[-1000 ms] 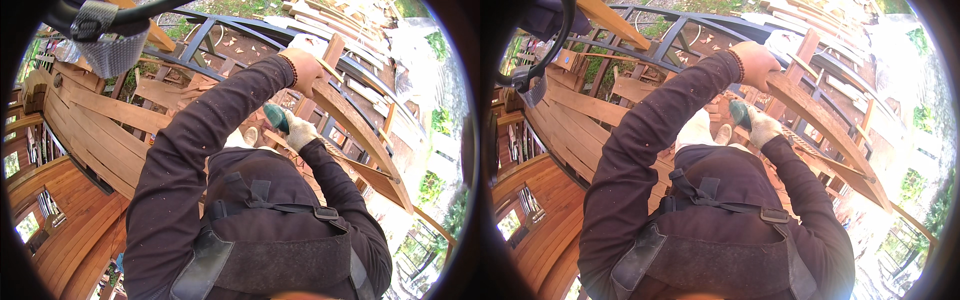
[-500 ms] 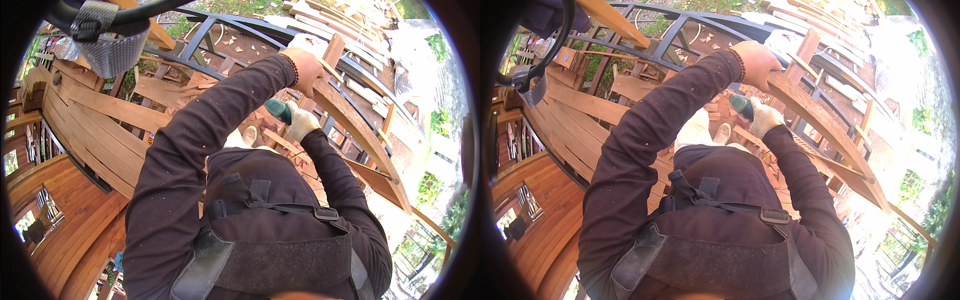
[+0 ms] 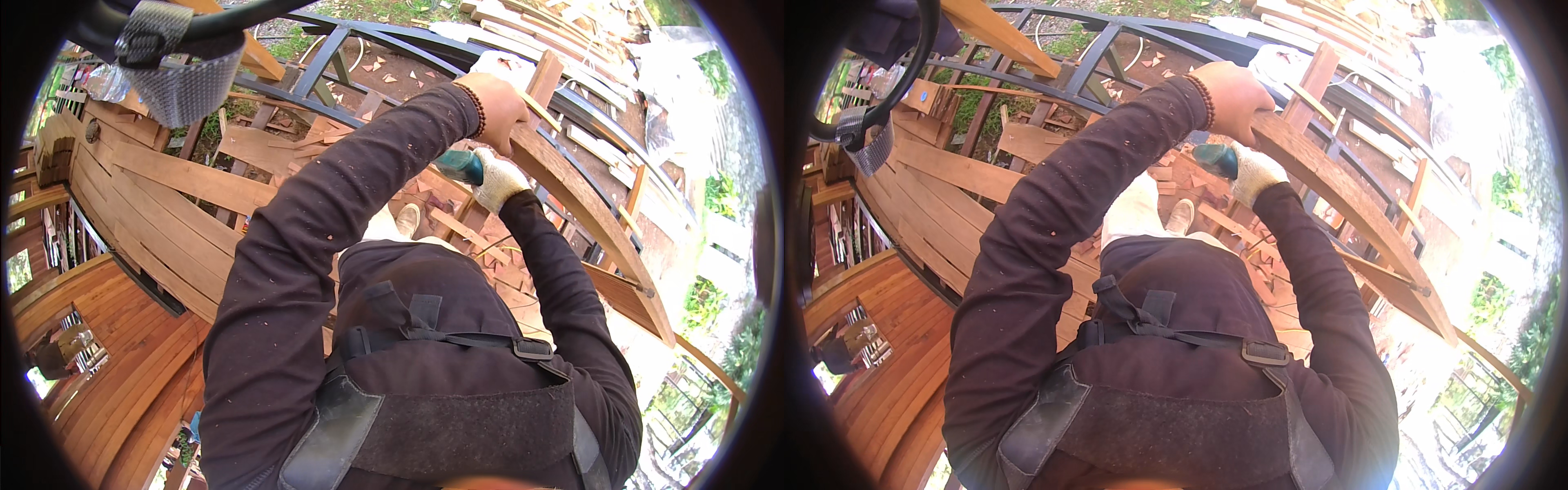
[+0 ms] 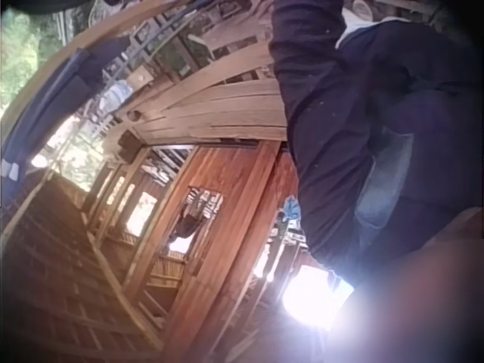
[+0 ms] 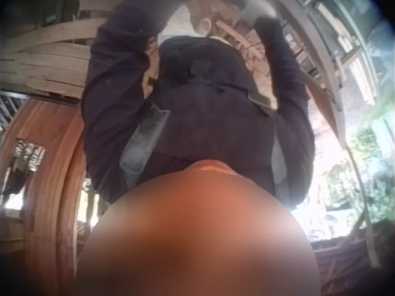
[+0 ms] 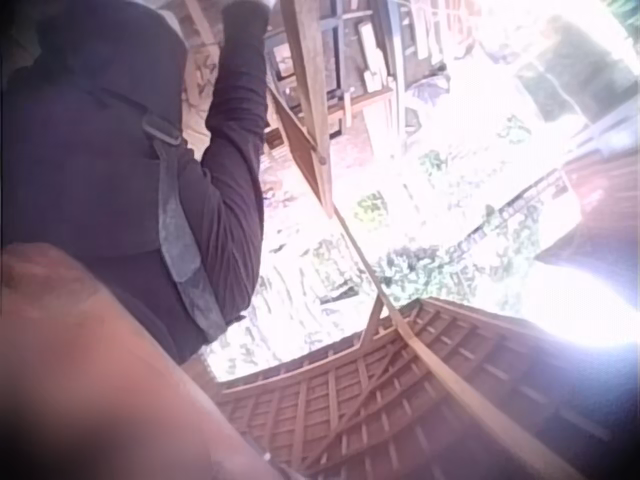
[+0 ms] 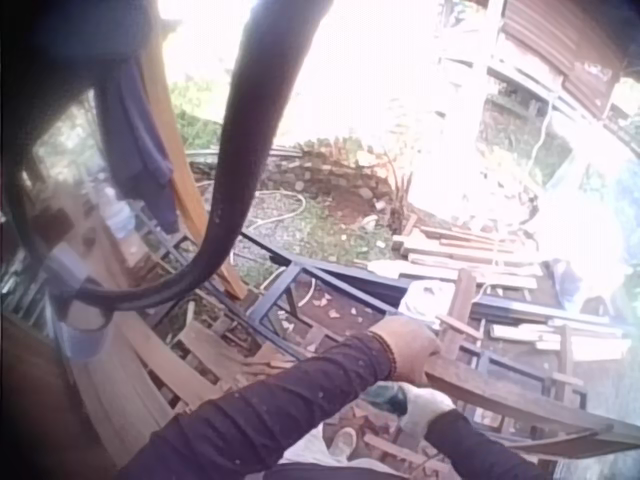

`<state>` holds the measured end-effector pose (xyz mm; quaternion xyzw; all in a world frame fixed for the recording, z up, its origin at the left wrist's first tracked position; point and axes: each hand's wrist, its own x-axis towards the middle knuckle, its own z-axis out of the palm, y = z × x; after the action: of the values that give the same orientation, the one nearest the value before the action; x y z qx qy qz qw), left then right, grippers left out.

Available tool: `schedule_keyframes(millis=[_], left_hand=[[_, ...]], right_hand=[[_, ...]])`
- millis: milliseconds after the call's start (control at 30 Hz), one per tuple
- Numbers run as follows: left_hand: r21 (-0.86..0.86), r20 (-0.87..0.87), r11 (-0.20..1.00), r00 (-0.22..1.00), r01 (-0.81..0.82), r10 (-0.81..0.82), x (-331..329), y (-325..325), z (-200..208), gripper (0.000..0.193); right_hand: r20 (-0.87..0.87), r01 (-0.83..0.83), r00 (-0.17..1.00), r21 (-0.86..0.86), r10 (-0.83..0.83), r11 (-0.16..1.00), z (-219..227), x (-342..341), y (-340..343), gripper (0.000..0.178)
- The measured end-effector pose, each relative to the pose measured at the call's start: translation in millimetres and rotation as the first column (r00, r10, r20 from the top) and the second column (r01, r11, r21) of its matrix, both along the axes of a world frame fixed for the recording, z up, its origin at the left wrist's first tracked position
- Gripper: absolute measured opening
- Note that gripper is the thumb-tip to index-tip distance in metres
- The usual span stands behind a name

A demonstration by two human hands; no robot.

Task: The person uses a power drill to fasten a wooden slat onto a metal frame. They then pick up a second wooden piece, align it with the frame, and attempt to fit it into place.

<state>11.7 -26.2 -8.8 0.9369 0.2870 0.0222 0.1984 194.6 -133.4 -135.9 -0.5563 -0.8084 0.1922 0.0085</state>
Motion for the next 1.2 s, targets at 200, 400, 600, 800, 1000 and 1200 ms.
schedule_keyframes(millis=[200, 400, 600, 800, 1000, 1200], left_hand=[[0.015, -0.016, 1.000, 1.000, -0.001, 0.002, 3, 3, 1, 0.044], [0.024, -0.014, 1.000, 1.000, -0.007, 0.007, 4, 5, -4, 0.042], [0.027, -0.007, 1.000, 1.000, 0.000, 0.001, 5, 8, -6, 0.041], [0.010, -0.001, 1.000, 1.000, 0.008, -0.008, 5, 9, -3, 0.041], [0.012, 0.020, 1.000, 1.000, 0.003, -0.003, 7, 12, -7, 0.042], [-0.006, 0.007, 1.000, 1.000, 0.002, -0.002, 7, 14, -7, 0.043]], right_hand=[[0.001, 0.024, 1.000, -0.052, -0.024, 0.998, -3, 8, -8, 0.044], [0.034, 0.067, 0.997, -0.157, -0.063, 0.985, 3, 9, -20, 0.043], [0.146, -0.091, 0.982, -0.176, 0.117, 0.980, 19, -5, -18, 0.041], [0.285, -0.174, 0.927, -0.252, 0.245, 0.952, 34, -19, -22, 0.047], [0.078, -0.170, 0.981, -0.109, 0.179, 0.979, 12, 5, -4, 0.039], [0.206, -0.142, 0.960, -0.221, 0.188, 0.965, 26, -22, -14, 0.041]])
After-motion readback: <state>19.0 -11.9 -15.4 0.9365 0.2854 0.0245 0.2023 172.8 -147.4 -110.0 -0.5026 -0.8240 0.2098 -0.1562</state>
